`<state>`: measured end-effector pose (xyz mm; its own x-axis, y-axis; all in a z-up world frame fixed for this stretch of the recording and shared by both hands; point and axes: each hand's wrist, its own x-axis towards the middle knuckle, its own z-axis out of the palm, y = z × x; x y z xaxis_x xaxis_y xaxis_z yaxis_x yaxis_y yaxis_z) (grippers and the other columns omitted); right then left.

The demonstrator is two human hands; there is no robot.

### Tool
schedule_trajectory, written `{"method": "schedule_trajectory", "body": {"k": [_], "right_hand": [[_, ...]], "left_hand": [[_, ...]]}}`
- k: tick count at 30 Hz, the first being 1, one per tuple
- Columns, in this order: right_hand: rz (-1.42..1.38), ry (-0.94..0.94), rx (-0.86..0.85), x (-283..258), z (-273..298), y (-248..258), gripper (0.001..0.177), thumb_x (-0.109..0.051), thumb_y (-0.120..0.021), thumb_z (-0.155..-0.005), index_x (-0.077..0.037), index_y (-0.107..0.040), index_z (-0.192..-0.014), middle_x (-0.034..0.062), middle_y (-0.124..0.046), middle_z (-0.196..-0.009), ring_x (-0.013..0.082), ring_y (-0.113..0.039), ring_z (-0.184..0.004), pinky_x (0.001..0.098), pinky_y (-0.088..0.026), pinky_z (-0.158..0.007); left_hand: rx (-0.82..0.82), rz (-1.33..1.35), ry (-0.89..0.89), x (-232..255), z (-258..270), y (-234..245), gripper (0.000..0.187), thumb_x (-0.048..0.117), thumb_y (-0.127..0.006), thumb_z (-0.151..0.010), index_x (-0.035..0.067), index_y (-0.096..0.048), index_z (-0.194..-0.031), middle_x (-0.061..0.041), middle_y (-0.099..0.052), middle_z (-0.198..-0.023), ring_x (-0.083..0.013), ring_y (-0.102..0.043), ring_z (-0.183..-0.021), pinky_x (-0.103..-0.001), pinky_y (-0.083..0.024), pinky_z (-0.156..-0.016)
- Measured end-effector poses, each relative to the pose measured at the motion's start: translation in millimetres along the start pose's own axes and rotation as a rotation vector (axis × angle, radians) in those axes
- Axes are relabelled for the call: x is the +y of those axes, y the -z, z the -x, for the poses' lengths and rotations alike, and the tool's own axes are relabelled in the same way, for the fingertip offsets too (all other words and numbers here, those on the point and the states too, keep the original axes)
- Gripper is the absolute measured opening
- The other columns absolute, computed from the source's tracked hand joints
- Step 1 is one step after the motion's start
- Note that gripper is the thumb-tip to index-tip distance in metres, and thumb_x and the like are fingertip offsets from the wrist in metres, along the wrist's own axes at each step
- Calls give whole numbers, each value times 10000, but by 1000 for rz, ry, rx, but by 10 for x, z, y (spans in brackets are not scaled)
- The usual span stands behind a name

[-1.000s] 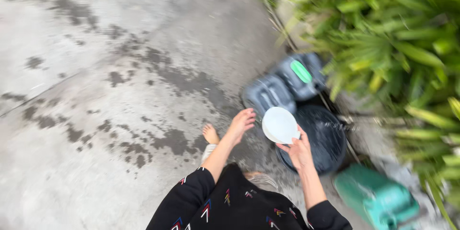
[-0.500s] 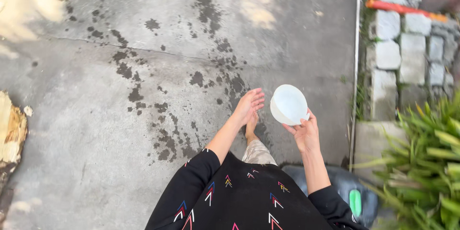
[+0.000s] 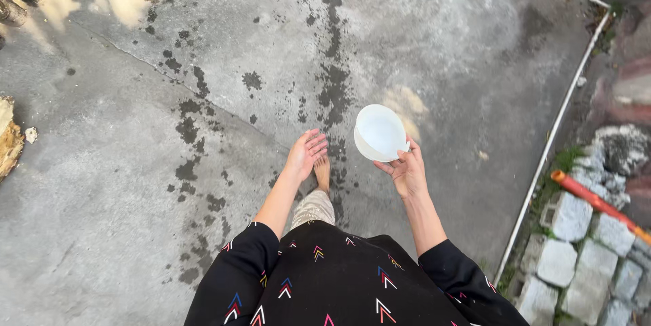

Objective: The person repeatedly fills a white bowl with water from a black basin and pours the water onto various plants in a garden area.

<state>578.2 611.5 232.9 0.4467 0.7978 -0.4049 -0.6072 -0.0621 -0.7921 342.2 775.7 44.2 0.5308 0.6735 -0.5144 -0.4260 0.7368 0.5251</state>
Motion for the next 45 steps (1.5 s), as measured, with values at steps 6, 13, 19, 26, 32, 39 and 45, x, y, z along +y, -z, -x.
{"method": "schedule_trajectory", "body": {"k": [6, 13, 19, 26, 32, 39, 45], "right_hand": [[16, -4, -78, -621, -2097, -685, 673, -144, -566, -893, -104, -318, -1518, 224, -459, -1467, 446, -597, -1263, 561, -629, -898], [9, -52, -75, -1435, -4431, -1485, 649, -107, -509, -882, -107, -294, -1494, 205, -440, -1482, 423, -595, -1261, 574, -628, -882], [35, -55, -141, -2031, -6642, -2056, 620, -106, -500, -897, -105, -344, -1497, 202, -445, -1490, 392, -596, -1280, 575, -625, -903], [28, -36, -238, -2870, -9212, -2983, 622, -90, -526, -898, -72, -357, -1496, 229, -450, -1464, 416, -589, -1249, 560, -610, -878], [38, -44, -257, -3380, -11410, -3810, 621, -128, -540, -887, -106, -361, -1481, 183, -446, -1494, 396, -598, -1266, 563, -619, -902], [26, -45, -265, -4122, -13818, -4882, 615, -137, -553, -874, -107, -377, -1462, 181, -462, -1482, 403, -605, -1250, 573, -614, -888], [-14, -36, -302, -4594, -16023, -5625, 601, -104, -545, -891, -112, -385, -1470, 150, -463, -1488, 382, -596, -1260, 571, -609, -885]], "left_hand": [[48, 41, -7, 969, -1874, -455, 554, 408, -510, -1027, 34, -484, -1434, -192, -568, -1417, -309, -587, -1225, -451, -500, -1052], [-20, 69, -38, 2223, -4170, -1553, 549, 442, -481, -1042, 29, -498, -1404, -184, -585, -1363, -300, -602, -1199, -460, -502, -1045], [-61, 105, -50, 3110, -6290, -2115, 537, 459, -461, -1085, 30, -516, -1405, -157, -577, -1320, -265, -591, -1184, -426, -505, -1027], [-26, 239, -1, 4412, -8656, -2574, 505, 478, -454, -1065, 50, -601, -1288, -78, -654, -1141, -217, -621, -1055, -410, -513, -955], [-103, 293, -21, 5813, -10828, -3066, 448, 425, -438, -1123, 37, -591, -1287, -80, -675, -1146, -192, -625, -1050, -375, -512, -943], [-253, 264, -75, 7544, -12872, -3827, 371, 347, -407, -1158, 18, -566, -1227, -113, -676, -1216, -242, -636, -1172, -423, -501, -1043], [-59, 278, 0, 8959, -14673, -4347, 474, 415, -397, -1102, 47, -574, -1341, -90, -661, -1292, -255, -620, -1232, -457, -480, -1081]]}}
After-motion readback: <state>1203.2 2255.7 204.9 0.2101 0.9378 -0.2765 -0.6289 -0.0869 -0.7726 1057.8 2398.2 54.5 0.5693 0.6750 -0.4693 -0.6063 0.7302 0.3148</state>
